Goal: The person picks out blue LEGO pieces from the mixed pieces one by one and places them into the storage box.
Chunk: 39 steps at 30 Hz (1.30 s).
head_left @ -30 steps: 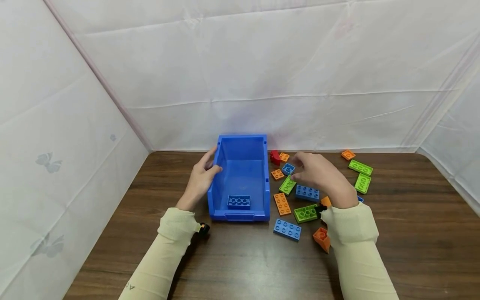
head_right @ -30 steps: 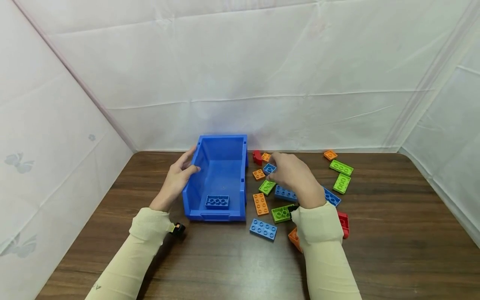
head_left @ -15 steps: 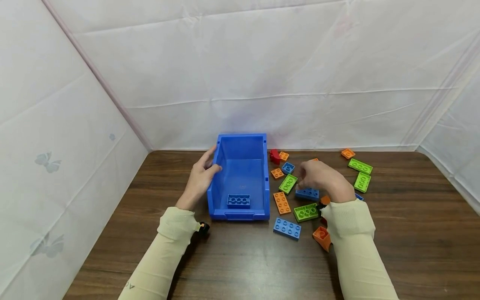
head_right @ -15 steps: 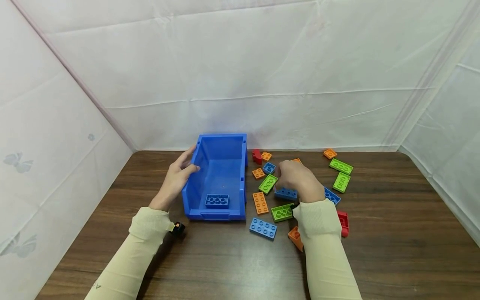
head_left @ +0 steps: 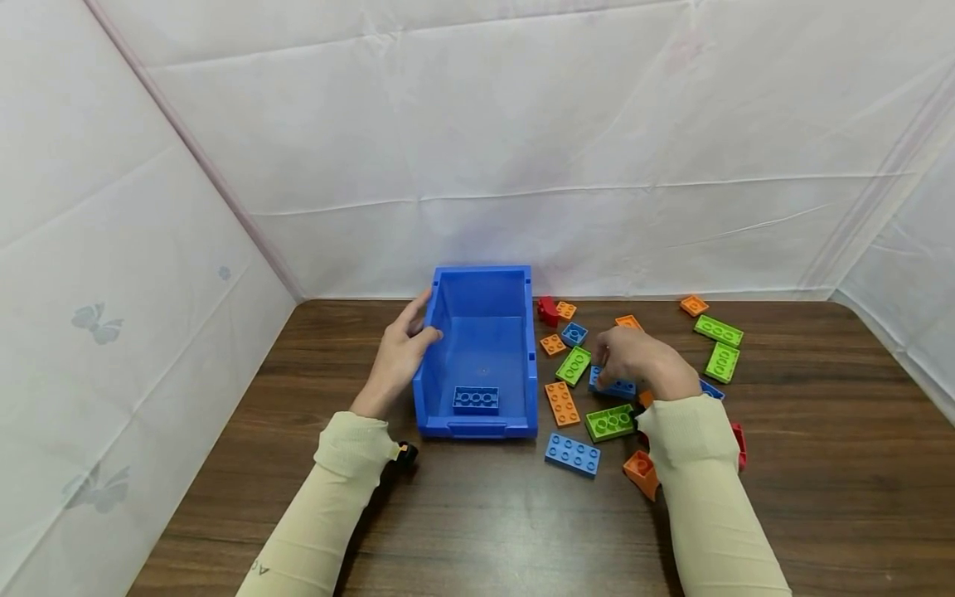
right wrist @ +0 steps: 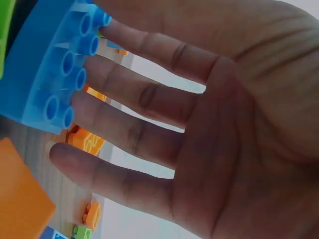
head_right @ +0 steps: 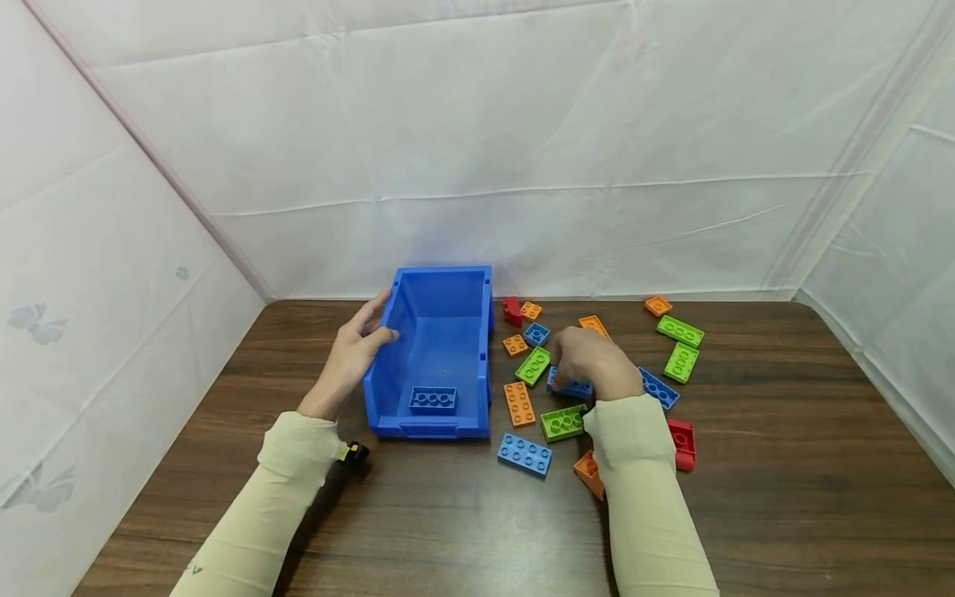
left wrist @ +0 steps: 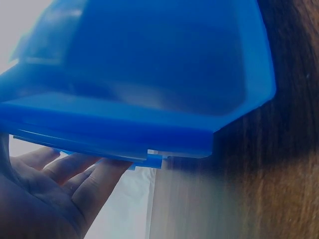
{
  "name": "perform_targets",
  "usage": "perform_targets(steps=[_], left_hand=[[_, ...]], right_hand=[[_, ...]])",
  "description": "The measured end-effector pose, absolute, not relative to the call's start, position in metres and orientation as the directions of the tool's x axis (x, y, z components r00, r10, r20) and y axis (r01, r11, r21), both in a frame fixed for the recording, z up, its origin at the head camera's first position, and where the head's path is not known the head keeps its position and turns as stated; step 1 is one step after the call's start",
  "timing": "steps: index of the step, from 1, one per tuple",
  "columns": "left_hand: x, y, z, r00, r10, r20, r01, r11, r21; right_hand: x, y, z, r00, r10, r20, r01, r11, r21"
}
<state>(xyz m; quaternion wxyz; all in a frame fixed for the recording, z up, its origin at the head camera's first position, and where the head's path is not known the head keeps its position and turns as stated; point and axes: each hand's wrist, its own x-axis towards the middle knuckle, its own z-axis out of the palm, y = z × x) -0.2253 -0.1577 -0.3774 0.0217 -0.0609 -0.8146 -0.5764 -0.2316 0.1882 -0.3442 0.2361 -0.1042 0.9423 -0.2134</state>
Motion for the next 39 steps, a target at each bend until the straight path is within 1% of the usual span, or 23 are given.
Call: perform_targets(steps=[9, 27, 39], left_hand=[[-0.2246, -0.1575, -0.3768, -0.992, 0.078, 0.101, 0.121, 0.327, 0.937], [-0.2248, -0.1579, -0.3774, -0.992, 0.078, 0.103, 0.123, 0.323, 0.938], [-0.2249, -0.1565, -0.3762, -0.993, 0.074, 0.097, 0.117, 0.332, 0.936]], right_hand=[[-0.2333, 0.1865, -0.3478, -0.864, -0.323, -0.386, -0.127, 0.882, -0.454], [-0.2333, 0.1883, -0.348, -0.864, -0.33, -0.381, -0.129, 0.876, -0.466], [-0.2309, 0.1886, -0.3413, -0.87, -0.334, -0.361, -0.134, 0.867, -0.479]])
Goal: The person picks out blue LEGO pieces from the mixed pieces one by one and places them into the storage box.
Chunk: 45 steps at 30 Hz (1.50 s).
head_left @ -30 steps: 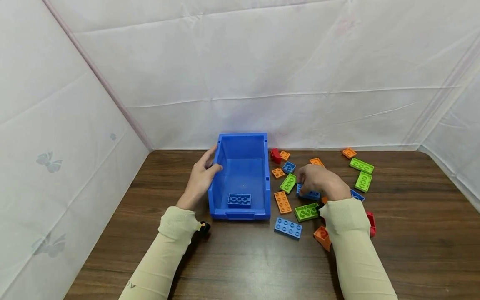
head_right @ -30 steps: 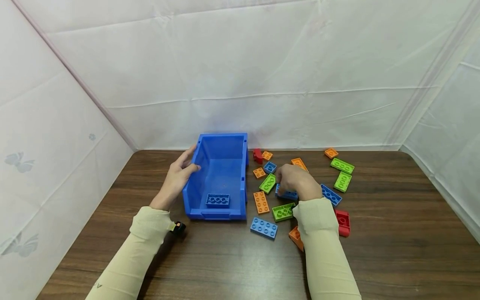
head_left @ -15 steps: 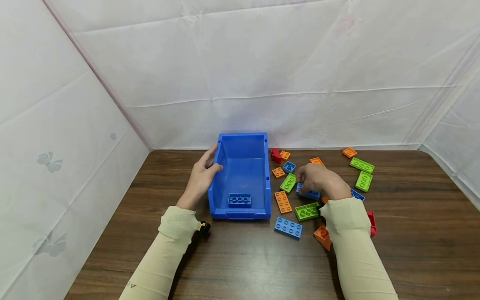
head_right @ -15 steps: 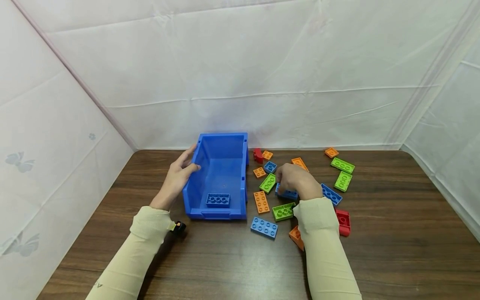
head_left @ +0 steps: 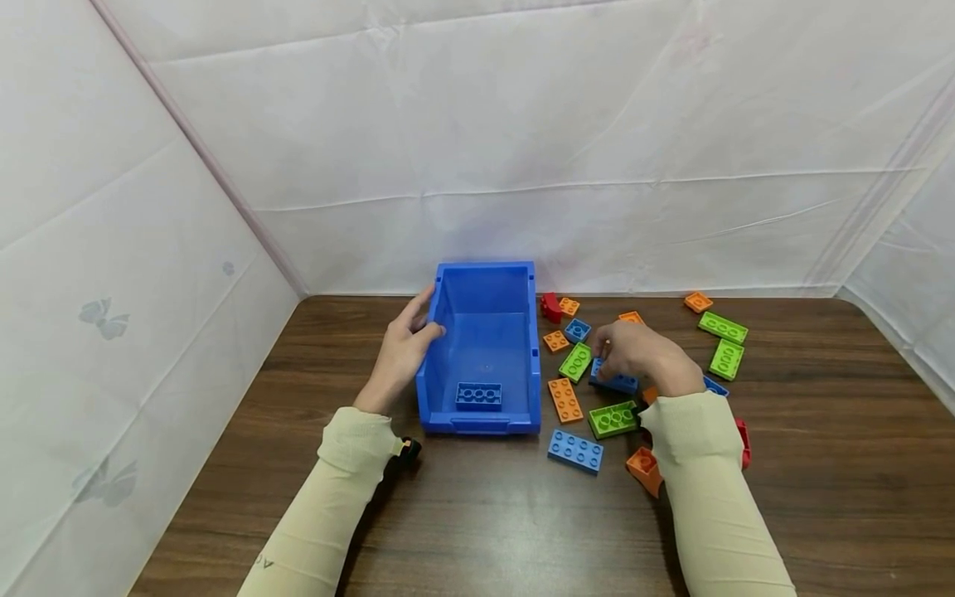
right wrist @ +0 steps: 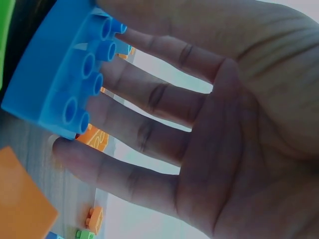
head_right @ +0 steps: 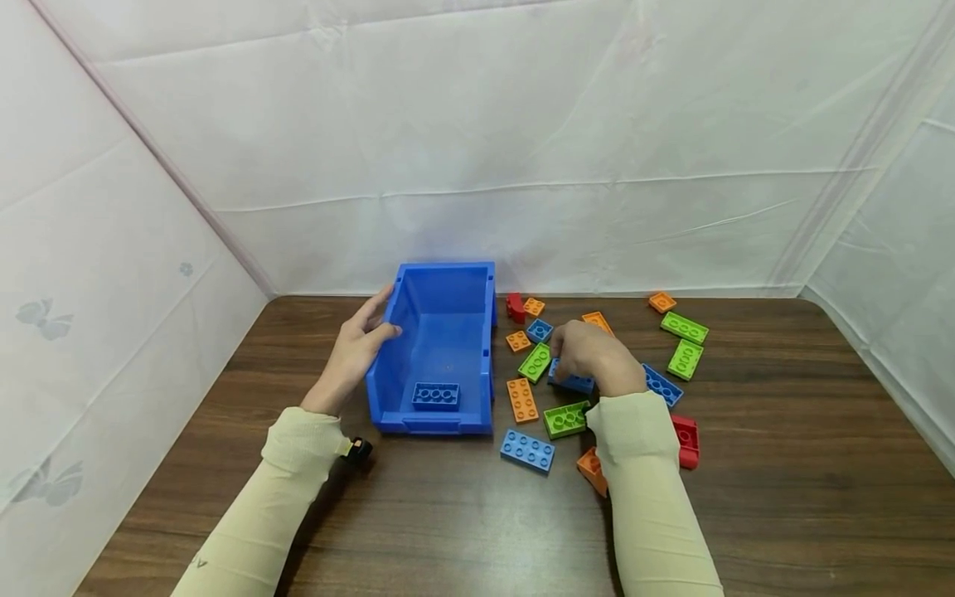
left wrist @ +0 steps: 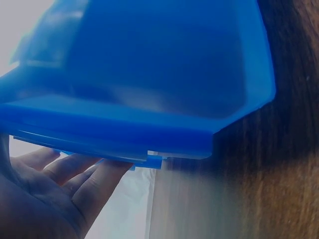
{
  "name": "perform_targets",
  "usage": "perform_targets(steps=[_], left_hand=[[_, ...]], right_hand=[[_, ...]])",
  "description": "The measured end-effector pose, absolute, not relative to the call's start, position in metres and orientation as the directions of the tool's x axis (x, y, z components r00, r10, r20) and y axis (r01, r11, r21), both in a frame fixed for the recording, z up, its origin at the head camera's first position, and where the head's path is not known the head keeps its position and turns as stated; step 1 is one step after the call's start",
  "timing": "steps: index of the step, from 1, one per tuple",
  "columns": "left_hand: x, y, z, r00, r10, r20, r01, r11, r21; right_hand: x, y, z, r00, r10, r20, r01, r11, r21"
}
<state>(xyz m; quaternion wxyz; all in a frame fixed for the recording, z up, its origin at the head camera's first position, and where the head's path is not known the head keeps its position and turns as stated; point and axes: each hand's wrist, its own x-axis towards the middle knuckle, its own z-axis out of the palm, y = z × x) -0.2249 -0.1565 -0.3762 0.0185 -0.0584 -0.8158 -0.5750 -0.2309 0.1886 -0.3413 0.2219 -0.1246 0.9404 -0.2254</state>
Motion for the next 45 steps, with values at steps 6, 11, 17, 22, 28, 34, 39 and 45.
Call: perform_targets(steps=[6, 11, 17, 22, 28, 34, 39, 45], left_hand=[[-0.225, -0.157, -0.378, -0.992, 0.077, 0.097, 0.117, 0.323, 0.939], [-0.225, -0.157, -0.377, -0.992, 0.078, 0.098, 0.118, 0.312, 0.943], [-0.226, -0.157, -0.378, -0.992, 0.077, 0.101, 0.12, 0.313, 0.942], [-0.226, -0.157, -0.379, -0.992, 0.074, 0.101, 0.12, 0.317, 0.941], [-0.227, -0.157, -0.378, -0.992, 0.072, 0.103, 0.121, 0.323, 0.939], [-0.227, -0.157, -0.377, -0.993, 0.07, 0.1, 0.117, 0.32, 0.94], [-0.225, -0.156, -0.377, -0.993, 0.068, 0.093, 0.11, 0.322, 0.94], [-0.225, -0.157, -0.375, -0.993, 0.068, 0.096, 0.113, 0.322, 0.94]], right_hand=[[-0.231, 0.187, -0.34, -0.87, -0.33, -0.366, -0.13, 0.87, -0.475], [-0.232, 0.186, -0.337, -0.875, -0.333, -0.352, -0.137, 0.866, -0.48], [-0.23, 0.184, -0.335, -0.888, -0.362, -0.283, -0.184, 0.845, -0.503], [-0.229, 0.183, -0.334, -0.893, -0.364, -0.265, -0.197, 0.845, -0.498], [-0.228, 0.181, -0.329, -0.901, -0.356, -0.246, -0.204, 0.851, -0.484], [-0.226, 0.179, -0.323, -0.909, -0.37, -0.192, -0.238, 0.839, -0.49], [-0.223, 0.176, -0.32, -0.918, -0.38, -0.118, -0.274, 0.818, -0.505], [-0.217, 0.171, -0.313, -0.914, -0.405, -0.035, -0.322, 0.774, -0.545]])
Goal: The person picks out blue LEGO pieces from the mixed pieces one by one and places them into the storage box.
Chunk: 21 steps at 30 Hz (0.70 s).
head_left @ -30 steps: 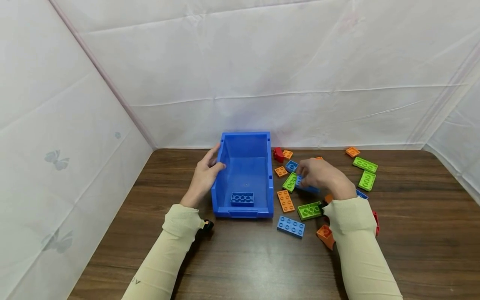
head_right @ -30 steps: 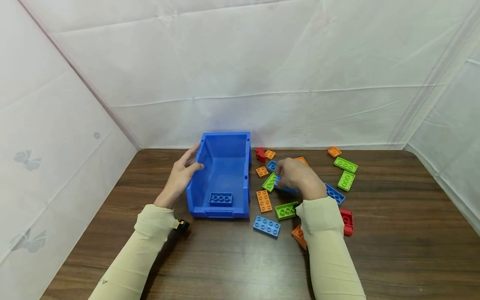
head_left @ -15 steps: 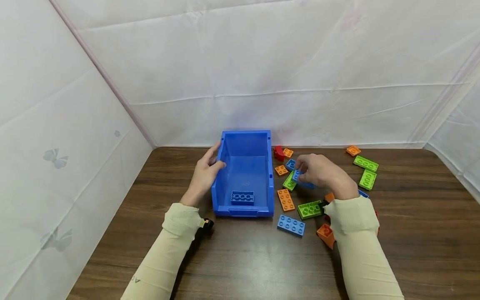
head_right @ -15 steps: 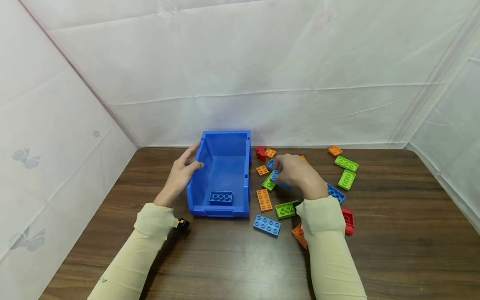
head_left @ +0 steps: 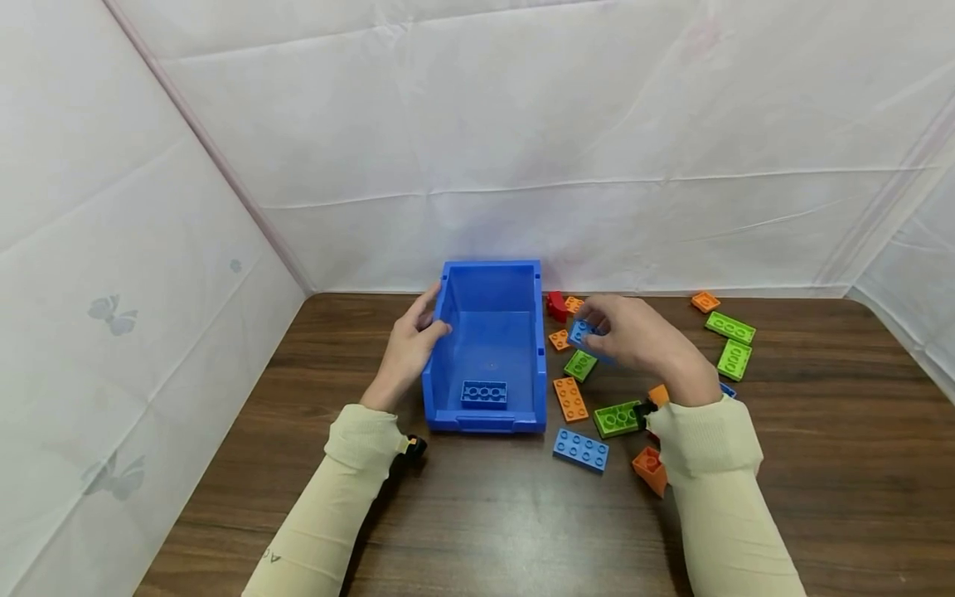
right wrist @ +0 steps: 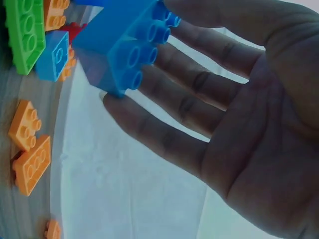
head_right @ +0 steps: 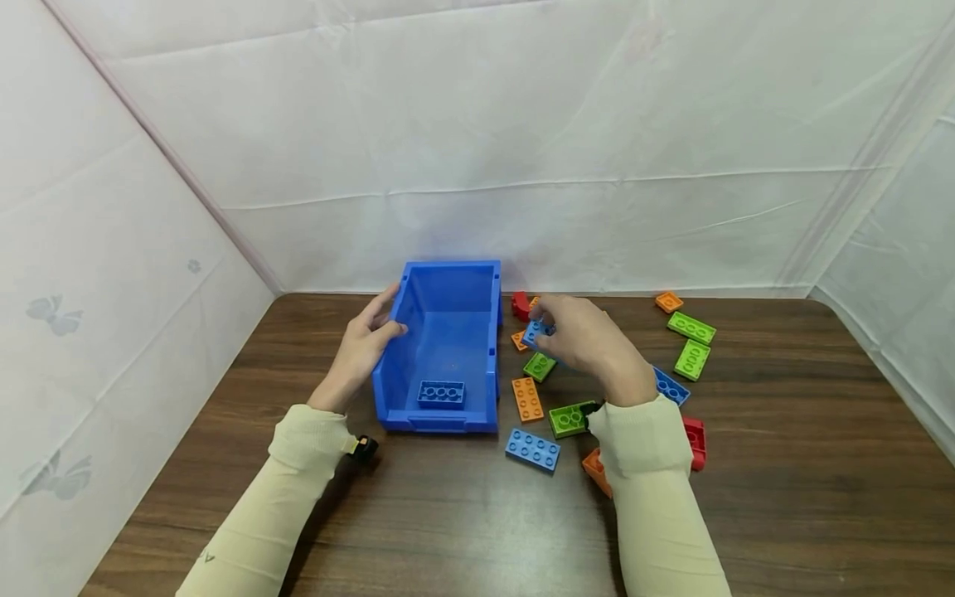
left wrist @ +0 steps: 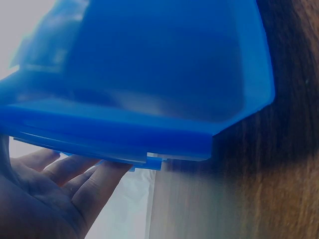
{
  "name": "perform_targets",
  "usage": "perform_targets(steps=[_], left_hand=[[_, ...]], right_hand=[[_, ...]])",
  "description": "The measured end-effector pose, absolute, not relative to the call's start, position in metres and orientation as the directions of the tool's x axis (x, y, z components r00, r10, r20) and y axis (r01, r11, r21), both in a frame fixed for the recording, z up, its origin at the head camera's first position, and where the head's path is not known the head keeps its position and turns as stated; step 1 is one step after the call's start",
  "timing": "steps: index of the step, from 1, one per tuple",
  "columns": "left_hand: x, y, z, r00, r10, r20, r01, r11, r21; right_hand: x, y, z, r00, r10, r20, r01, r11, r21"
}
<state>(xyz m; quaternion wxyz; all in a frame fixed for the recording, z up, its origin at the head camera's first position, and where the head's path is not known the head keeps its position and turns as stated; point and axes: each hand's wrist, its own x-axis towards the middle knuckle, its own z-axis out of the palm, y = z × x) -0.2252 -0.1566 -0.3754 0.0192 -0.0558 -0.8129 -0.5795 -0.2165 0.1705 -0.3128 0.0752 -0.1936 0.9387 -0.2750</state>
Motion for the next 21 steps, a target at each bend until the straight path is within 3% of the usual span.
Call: perform_targets(steps=[12, 21], left_hand=[[-0.227, -0.156, -0.378, -0.992, 0.073, 0.108, 0.125, 0.299, 0.946], [-0.226, -0.155, -0.379, -0.993, 0.069, 0.096, 0.112, 0.288, 0.951]], right_hand=[[-0.203, 0.146, -0.297, -0.88, -0.457, 0.133, -0.456, 0.728, -0.512], [-0.205, 0.117, -0.29, -0.805, -0.56, 0.197, -0.582, 0.681, -0.444]])
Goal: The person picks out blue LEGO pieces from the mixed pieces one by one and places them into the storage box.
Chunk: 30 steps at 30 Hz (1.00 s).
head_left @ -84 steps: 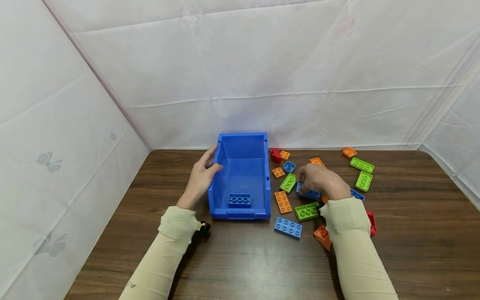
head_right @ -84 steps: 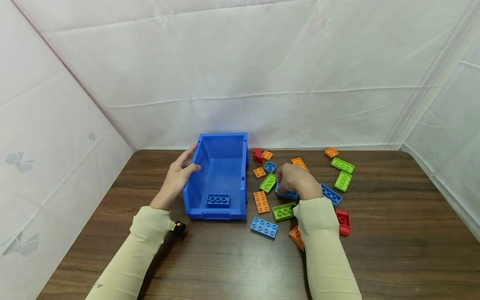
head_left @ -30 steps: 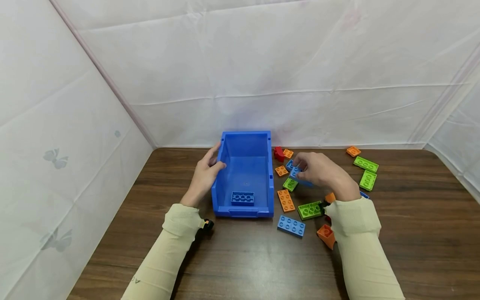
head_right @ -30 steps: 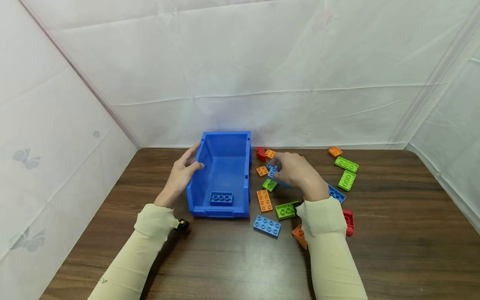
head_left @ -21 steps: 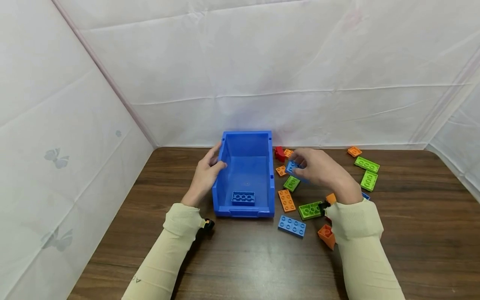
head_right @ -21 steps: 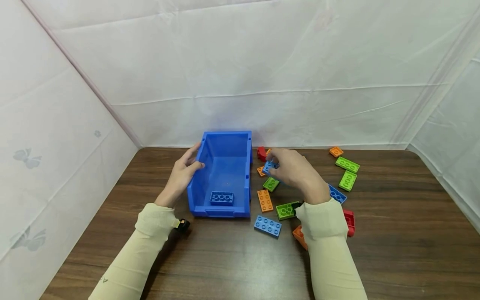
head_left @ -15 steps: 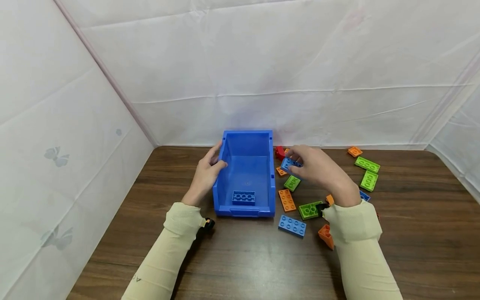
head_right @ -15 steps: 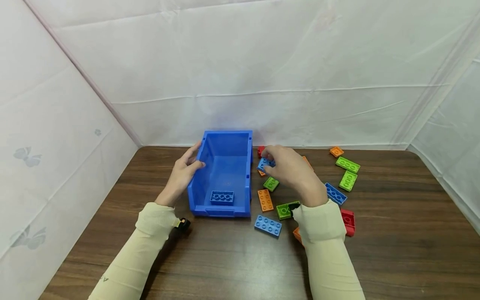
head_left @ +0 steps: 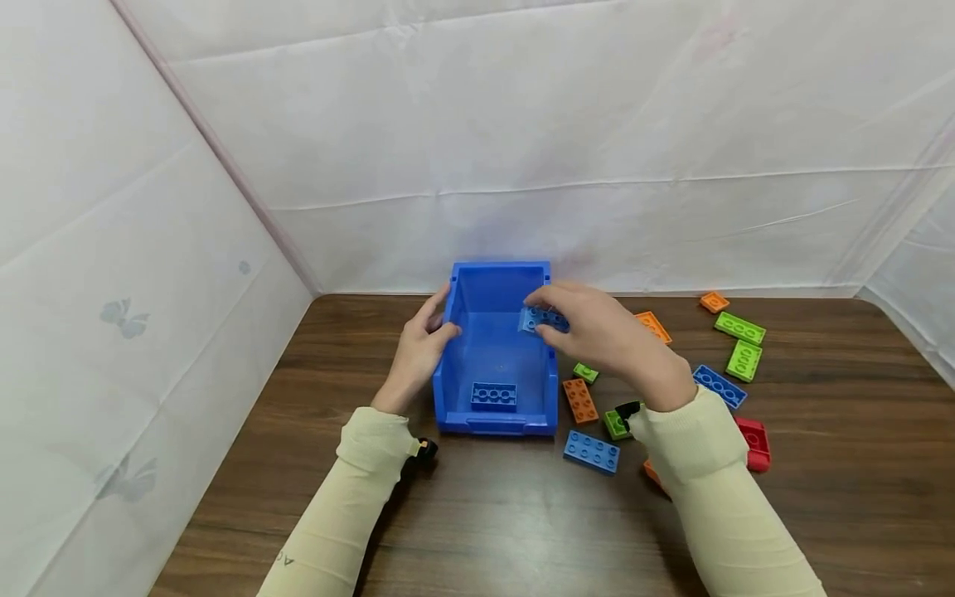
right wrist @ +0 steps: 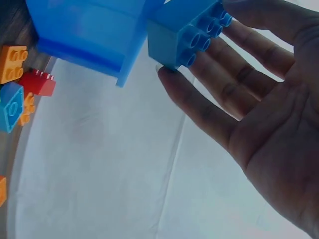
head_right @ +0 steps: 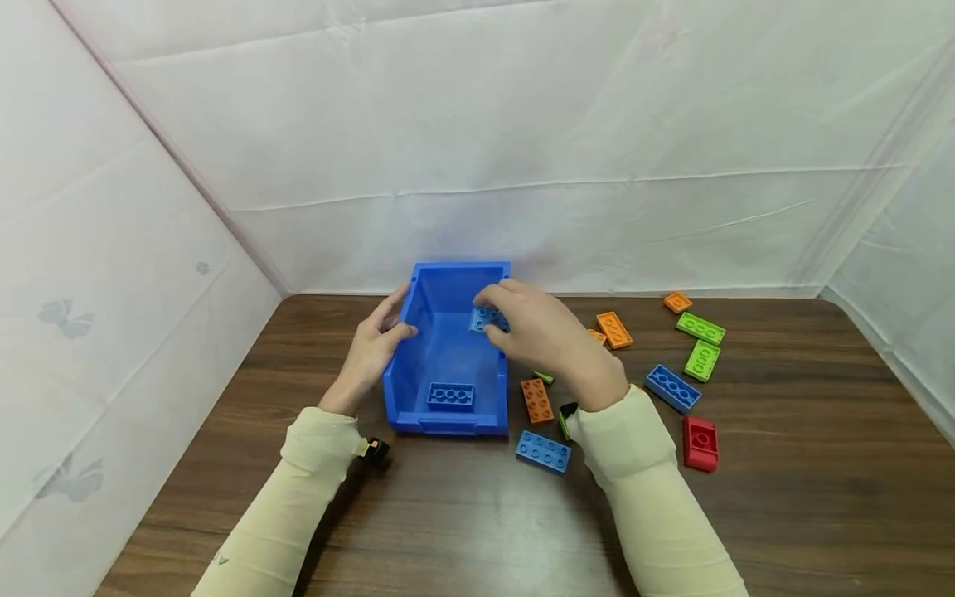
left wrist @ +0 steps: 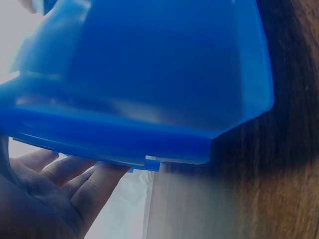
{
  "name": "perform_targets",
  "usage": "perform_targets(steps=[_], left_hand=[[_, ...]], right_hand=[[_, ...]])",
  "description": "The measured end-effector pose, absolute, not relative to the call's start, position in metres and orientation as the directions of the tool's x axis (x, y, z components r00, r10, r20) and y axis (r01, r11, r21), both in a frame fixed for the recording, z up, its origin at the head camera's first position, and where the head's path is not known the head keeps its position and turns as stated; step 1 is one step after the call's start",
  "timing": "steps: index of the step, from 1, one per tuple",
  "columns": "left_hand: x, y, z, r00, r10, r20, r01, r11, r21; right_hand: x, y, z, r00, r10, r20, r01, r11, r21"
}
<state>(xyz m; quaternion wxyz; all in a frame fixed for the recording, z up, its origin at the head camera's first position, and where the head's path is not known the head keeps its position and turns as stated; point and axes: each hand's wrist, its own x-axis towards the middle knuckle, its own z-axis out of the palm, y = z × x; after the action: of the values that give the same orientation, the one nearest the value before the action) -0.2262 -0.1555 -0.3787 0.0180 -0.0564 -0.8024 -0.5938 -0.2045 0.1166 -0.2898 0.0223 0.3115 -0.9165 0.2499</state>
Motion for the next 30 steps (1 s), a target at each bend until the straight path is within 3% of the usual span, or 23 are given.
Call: perform_targets(steps=[13, 21, 30], left_hand=[[-0.226, -0.156, -0.379, -0.992, 0.077, 0.1, 0.118, 0.281, 0.952], [-0.226, -0.157, -0.379, -0.992, 0.086, 0.092, 0.112, 0.27, 0.956], [-0.227, -0.158, -0.379, -0.992, 0.091, 0.091, 0.111, 0.258, 0.96]], right_hand=[[-0.215, 0.088, -0.287, -0.76, -0.633, 0.145, -0.634, 0.674, -0.379], [-0.223, 0.072, -0.298, -0.715, -0.692, 0.097, -0.666, 0.632, -0.397], [-0.236, 0.052, -0.309, -0.68, -0.733, 0.017, -0.697, 0.639, -0.325]])
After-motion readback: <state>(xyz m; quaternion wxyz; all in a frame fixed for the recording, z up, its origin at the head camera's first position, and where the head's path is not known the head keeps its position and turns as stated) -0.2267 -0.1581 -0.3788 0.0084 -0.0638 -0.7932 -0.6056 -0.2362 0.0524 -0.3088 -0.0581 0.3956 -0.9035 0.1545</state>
